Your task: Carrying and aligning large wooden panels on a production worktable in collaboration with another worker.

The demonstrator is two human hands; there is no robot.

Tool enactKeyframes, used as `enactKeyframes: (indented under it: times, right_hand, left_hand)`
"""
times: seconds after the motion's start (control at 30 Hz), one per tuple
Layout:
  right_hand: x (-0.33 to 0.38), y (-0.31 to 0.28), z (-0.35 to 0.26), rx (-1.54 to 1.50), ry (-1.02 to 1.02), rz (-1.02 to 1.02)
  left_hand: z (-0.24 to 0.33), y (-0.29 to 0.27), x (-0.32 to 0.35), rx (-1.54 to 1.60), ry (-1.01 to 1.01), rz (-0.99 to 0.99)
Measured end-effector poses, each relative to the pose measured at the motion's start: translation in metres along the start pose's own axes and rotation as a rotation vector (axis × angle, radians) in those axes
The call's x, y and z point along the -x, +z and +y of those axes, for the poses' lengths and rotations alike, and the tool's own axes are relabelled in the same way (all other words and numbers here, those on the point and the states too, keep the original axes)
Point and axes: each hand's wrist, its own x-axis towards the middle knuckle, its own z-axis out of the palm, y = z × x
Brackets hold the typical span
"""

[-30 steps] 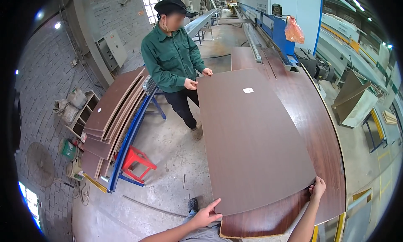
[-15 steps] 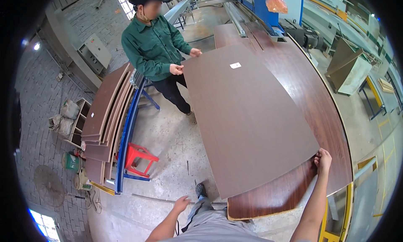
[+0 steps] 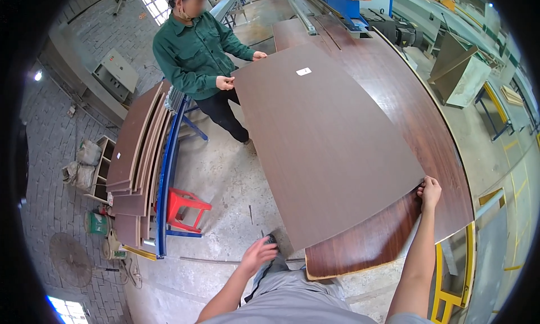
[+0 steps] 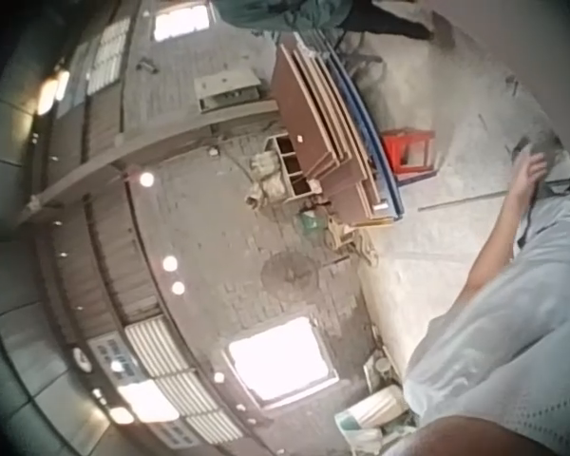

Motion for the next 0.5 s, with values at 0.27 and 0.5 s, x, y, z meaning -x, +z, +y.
enactKeyframes:
  times: [0.27, 0.5]
  right_hand:
    - [0.013, -0.005, 0.018, 0.119, -0.112, -0.086]
    - [0.027, -0.005, 0.023, 0.370, -0.330, -0.061]
  left_hand:
    - [-0.003, 0.107, 0.004, 0.397, -0.048, -0.094]
    - [-0.039, 0.108, 0.008, 0.421, 0.039, 0.081]
